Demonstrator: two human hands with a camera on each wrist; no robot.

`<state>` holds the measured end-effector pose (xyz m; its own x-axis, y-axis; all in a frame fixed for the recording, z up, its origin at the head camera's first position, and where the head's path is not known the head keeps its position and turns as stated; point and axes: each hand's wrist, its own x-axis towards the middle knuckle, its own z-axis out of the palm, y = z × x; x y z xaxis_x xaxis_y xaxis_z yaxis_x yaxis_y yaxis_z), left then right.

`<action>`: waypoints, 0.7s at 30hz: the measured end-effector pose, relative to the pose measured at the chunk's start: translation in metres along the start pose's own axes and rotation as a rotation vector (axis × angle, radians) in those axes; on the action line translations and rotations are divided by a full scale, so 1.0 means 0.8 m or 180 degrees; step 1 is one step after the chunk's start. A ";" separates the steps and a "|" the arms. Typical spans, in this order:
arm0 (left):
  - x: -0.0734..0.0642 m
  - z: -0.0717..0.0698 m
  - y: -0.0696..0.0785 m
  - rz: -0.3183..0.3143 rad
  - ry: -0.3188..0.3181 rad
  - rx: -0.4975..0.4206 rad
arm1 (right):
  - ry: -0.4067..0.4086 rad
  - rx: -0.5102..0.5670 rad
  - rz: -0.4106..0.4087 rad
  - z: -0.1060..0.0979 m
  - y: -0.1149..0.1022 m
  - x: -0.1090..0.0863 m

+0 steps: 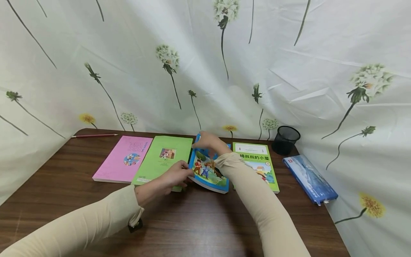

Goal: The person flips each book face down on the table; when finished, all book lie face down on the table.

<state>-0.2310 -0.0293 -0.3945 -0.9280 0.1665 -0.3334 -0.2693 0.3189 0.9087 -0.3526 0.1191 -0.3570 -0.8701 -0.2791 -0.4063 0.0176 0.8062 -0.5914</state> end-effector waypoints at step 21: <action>-0.007 0.016 0.004 0.0383 0.0047 0.0114 | 0.0058 -0.0935 0.0025 0.012 -0.033 0.004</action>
<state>-0.2231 -0.0169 -0.3929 -0.9568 0.1919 -0.2185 -0.1466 0.3307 0.9323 -0.3512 0.0922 -0.3492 -0.8792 -0.2650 -0.3959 -0.1168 0.9256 -0.3601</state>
